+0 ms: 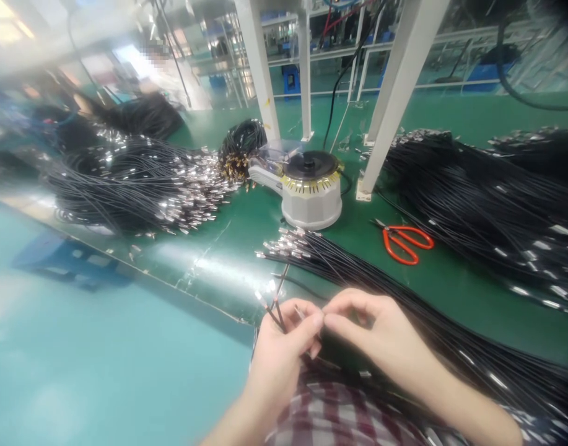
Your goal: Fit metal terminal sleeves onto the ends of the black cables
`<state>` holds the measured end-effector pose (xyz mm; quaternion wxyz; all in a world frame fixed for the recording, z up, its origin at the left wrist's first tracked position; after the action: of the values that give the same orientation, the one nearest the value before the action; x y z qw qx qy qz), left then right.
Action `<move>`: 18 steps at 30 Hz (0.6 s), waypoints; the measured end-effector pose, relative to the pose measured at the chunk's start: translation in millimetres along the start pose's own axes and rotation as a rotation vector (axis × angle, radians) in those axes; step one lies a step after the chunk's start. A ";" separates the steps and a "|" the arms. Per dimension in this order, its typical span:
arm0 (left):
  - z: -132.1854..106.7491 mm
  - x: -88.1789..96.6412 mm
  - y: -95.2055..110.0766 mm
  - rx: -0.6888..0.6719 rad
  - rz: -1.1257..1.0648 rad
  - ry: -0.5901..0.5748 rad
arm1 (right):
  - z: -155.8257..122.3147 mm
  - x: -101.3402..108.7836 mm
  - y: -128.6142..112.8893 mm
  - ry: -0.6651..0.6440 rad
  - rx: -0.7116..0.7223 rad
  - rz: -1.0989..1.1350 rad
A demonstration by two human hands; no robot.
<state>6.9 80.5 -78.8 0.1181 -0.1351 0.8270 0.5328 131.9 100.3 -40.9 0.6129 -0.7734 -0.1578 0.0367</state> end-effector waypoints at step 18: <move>-1.1 -6.8 -8.0 0.088 -0.119 -0.059 | 6.1 8.8 -13.2 -0.061 0.059 -0.019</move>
<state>15.9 76.9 -82.9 0.1796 -0.1630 0.8362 0.4919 136.0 111.2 -28.6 0.6307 -0.7520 -0.1825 0.0591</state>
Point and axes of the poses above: each hand's wrist, its own z-axis towards the middle knuckle, its own x-axis out of the back of the hand, y = z × x, the point moved 10 cm from there along z, towards the middle knuckle, and after that the axes turned 3 degrees about z, right-handed, at the moved point
